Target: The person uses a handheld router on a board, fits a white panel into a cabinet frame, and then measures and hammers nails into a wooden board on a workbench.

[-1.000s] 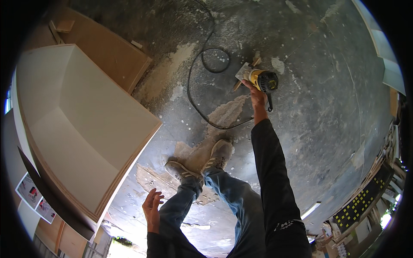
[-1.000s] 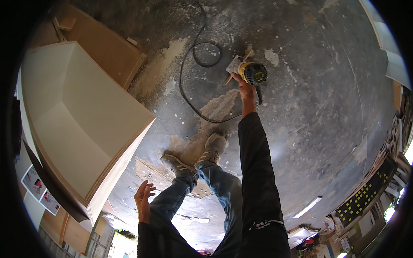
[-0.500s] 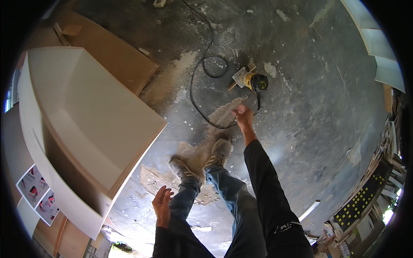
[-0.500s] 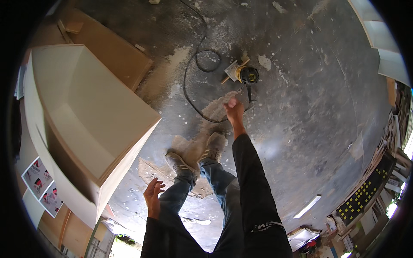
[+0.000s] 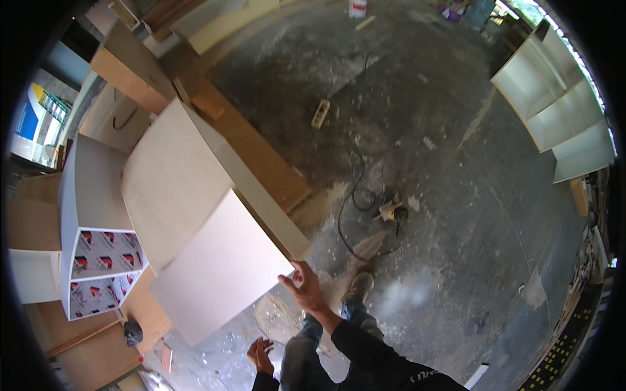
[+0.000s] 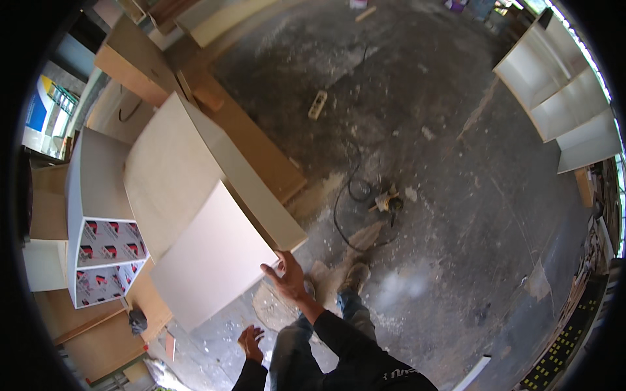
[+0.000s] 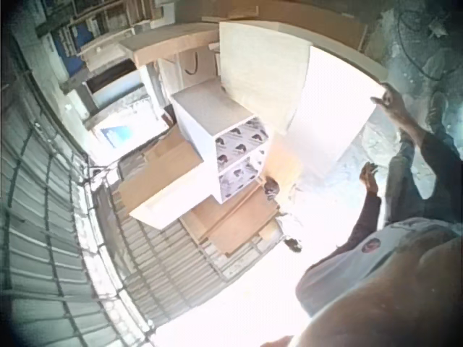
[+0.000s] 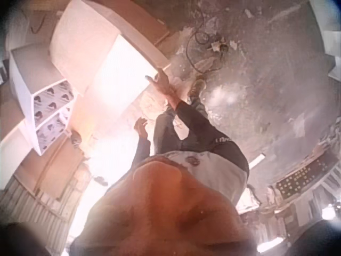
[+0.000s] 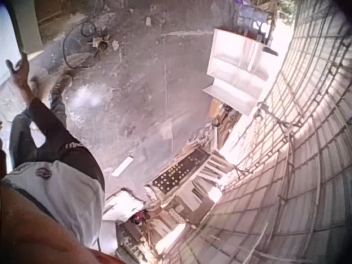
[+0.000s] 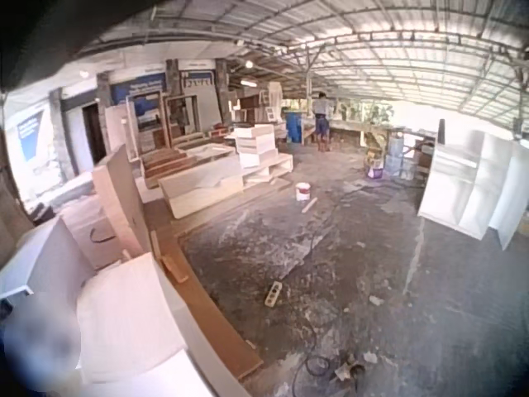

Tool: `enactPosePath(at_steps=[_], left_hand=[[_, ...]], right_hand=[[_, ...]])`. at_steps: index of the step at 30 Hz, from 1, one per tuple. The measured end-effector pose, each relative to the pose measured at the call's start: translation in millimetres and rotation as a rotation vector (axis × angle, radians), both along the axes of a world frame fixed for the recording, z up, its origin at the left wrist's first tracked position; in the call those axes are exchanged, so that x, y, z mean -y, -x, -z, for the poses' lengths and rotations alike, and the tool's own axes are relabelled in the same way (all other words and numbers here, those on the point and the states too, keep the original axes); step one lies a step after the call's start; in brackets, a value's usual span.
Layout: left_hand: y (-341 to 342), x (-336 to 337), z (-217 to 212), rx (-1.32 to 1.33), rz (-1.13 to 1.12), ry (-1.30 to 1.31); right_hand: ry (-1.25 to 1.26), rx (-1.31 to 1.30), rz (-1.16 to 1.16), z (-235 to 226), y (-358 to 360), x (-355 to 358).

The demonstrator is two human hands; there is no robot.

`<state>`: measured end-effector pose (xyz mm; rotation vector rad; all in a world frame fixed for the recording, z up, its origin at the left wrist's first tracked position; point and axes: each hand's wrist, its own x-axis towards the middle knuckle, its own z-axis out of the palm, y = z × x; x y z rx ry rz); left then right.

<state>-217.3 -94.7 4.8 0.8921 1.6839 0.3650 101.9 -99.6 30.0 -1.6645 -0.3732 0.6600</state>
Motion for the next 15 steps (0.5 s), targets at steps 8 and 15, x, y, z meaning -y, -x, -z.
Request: enactPosePath(at_steps=[8,15], left_hand=[[-6,-28,-128,-0.167,0.448,-0.641],[-169,-34,-308,-0.035,0.750,-1.356]], right_hand=[[-0.192,-0.014,0.148,-79,2,-27],[-0.381,0.116,0.083,-226,-24,48]])
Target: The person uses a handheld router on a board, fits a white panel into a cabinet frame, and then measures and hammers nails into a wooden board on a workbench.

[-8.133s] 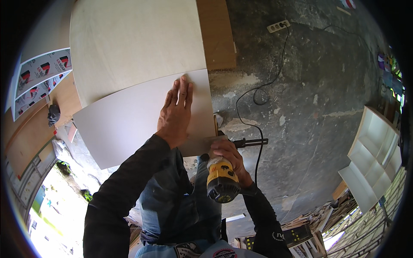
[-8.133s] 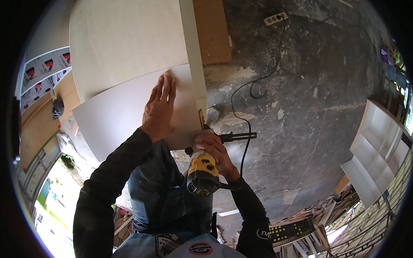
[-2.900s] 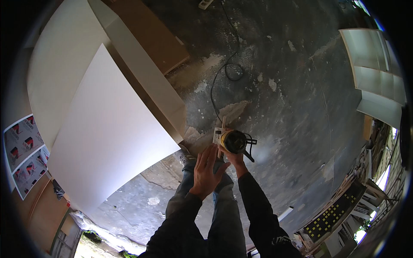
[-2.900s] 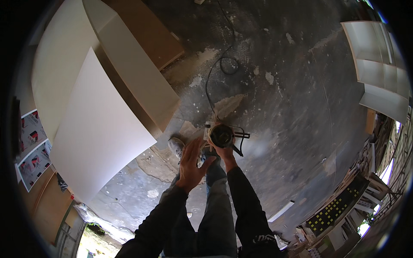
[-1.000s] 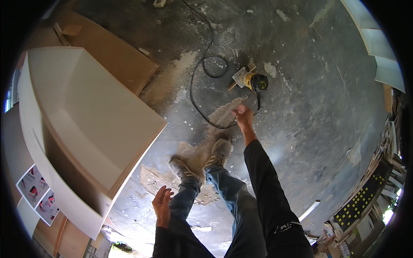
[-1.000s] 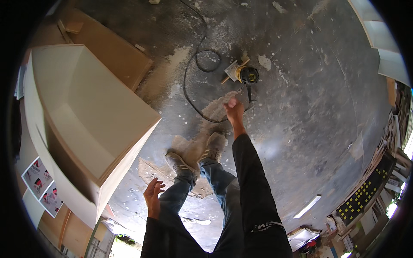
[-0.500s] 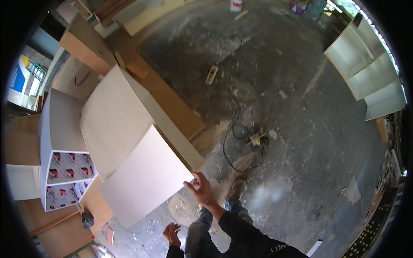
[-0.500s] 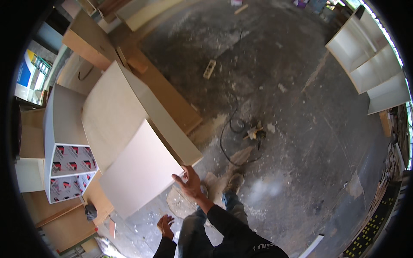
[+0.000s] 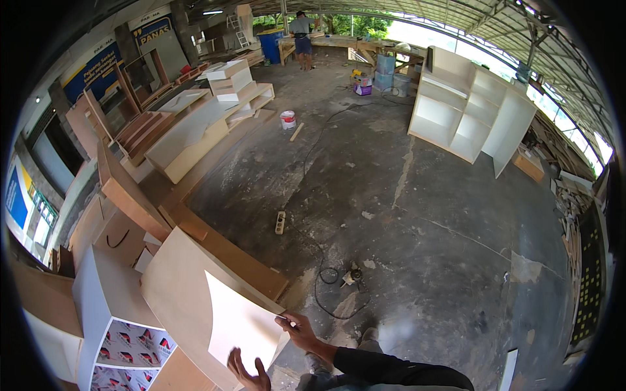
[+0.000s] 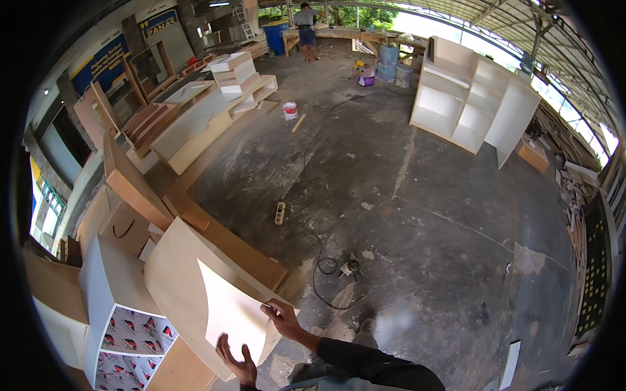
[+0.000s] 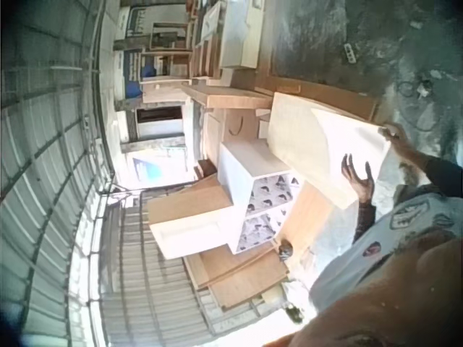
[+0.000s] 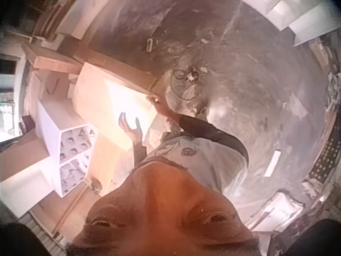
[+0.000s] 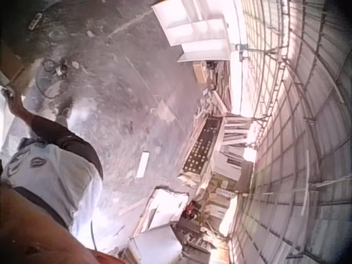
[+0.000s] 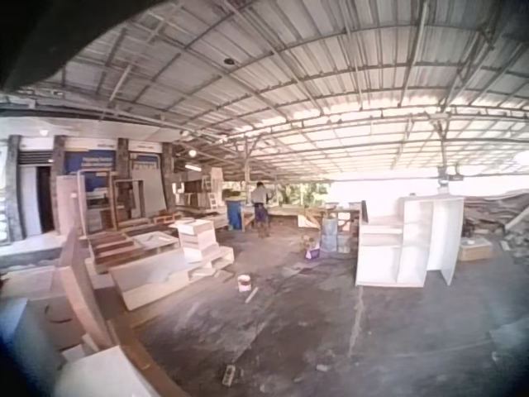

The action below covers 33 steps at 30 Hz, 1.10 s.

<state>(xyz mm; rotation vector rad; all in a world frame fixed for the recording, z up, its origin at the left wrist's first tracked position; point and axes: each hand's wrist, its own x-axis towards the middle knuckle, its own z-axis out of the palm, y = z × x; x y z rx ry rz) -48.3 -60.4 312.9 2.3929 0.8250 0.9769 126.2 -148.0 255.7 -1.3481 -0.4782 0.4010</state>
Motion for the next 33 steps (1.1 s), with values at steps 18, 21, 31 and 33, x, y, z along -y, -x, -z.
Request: enactPosePath(at_steps=[18,21,31,33], left_hand=[[-345,280,-196,0.239,0.749,-0.439],[-391,304,-217,0.413,0.668,-0.322],[-579,374,-181,0.712,0.416,0.584],[-623,390,-170,0.693,0.382,0.628]], right_hand=[[0.224,0.389,0.475,-137,-174,433],[0.345,0.266,0.628,-112,-199,485],[0.482,-0.014,1.194,14,-321,597],[0.494,0.027,1.367,11,-378,620]])
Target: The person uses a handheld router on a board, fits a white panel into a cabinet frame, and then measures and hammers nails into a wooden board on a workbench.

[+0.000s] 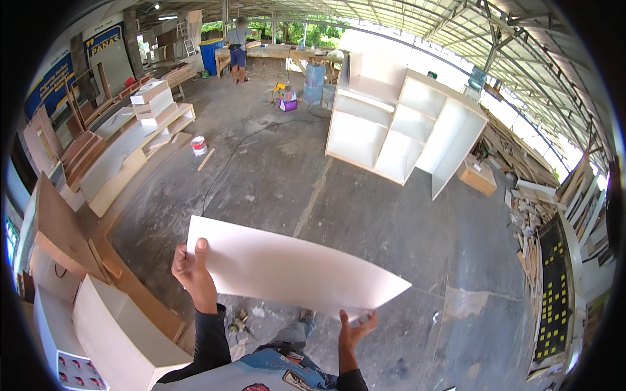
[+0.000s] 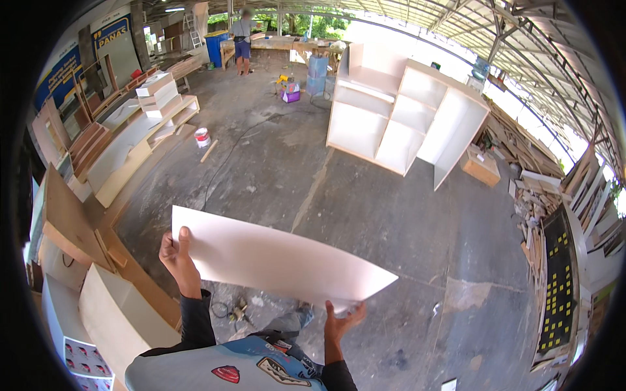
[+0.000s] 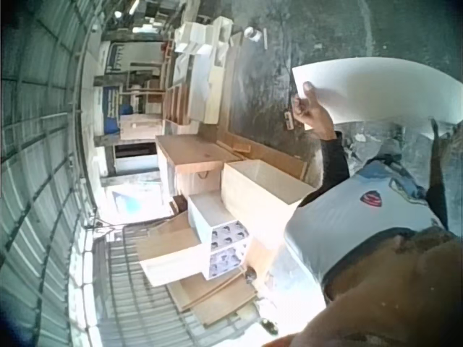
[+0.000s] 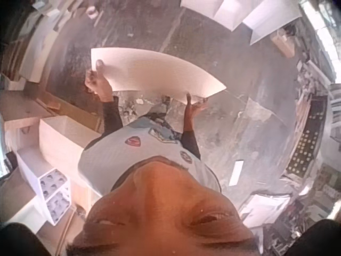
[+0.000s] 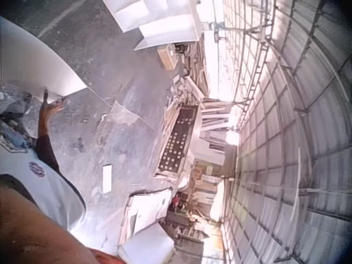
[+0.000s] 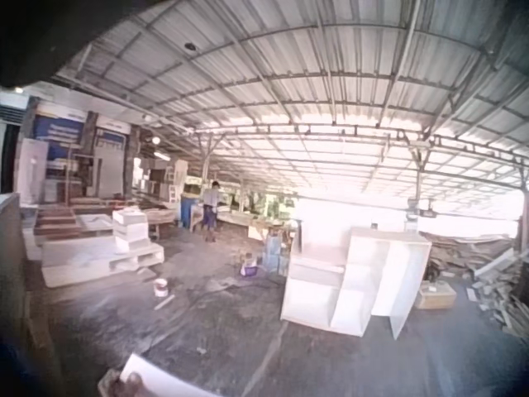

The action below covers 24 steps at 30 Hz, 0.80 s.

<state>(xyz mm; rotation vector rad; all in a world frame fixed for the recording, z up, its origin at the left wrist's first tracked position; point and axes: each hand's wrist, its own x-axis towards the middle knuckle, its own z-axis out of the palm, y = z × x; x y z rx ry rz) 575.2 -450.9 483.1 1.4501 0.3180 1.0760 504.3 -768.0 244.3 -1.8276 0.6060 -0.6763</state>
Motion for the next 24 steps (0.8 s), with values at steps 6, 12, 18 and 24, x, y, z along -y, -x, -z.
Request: enactPosePath(at_steps=[6,12,18,24], left_hand=[[-139,53,7,-0.015,0.141,0.087],[-274,85,5,-0.151,0.421,0.246],[-400,121,47,-0.205,0.621,0.427],[-533,154,73,-0.246,0.592,0.313]], right_hand=[[-0.455,0.231,-0.159,-26,-154,103],[-0.752,0.372,-0.169,16,-263,194],[-0.769,0.488,-0.382,12,-360,264],[-0.717,0.480,-0.024,-28,-524,298]])
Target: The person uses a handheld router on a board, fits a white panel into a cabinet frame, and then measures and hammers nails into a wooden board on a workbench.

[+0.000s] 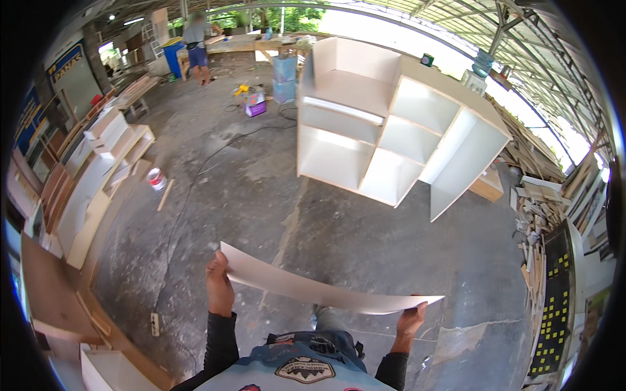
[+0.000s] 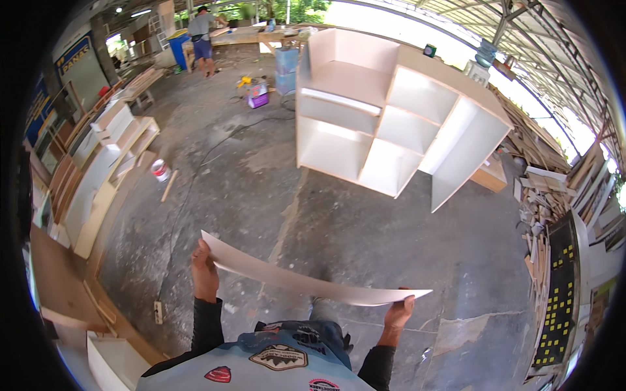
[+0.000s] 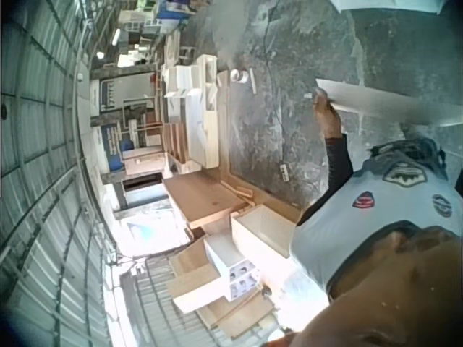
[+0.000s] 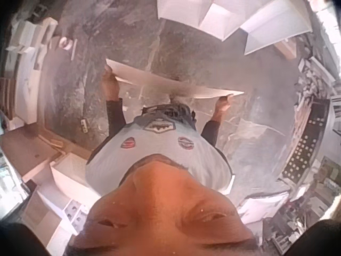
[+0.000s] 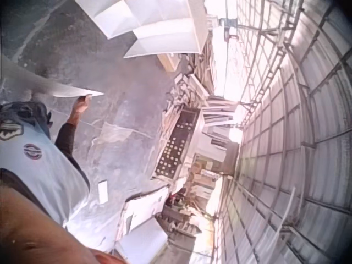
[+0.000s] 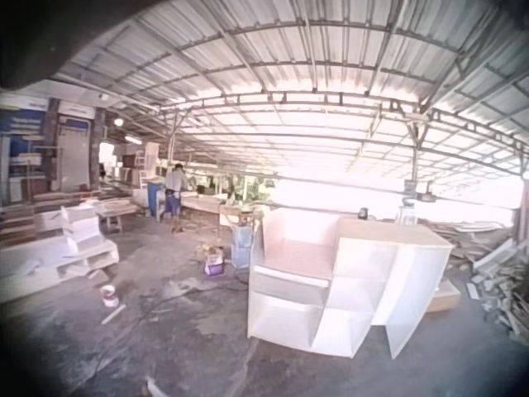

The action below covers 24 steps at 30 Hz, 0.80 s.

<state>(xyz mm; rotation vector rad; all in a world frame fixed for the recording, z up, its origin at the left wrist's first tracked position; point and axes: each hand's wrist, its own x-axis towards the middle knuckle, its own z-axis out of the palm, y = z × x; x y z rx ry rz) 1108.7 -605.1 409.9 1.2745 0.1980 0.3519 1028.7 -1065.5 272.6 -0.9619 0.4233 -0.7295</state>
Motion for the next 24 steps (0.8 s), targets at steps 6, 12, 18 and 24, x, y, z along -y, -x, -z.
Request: enactPosePath(at_steps=[6,12,18,24], left_hand=[[-146,33,14,0.003,-0.228,0.150],[-286,59,-11,-0.012,0.136,0.072],[-469,70,3,-0.104,0.190,0.127],[-652,136,-59,0.154,0.425,0.068]], right_hand=[[-0.021,0.108,-0.351,-35,-181,45],[0.209,0.107,-0.592,-56,-322,45],[0.100,0.026,-0.139,-27,-415,69],[0.132,0.166,0.143,-59,-431,80]])
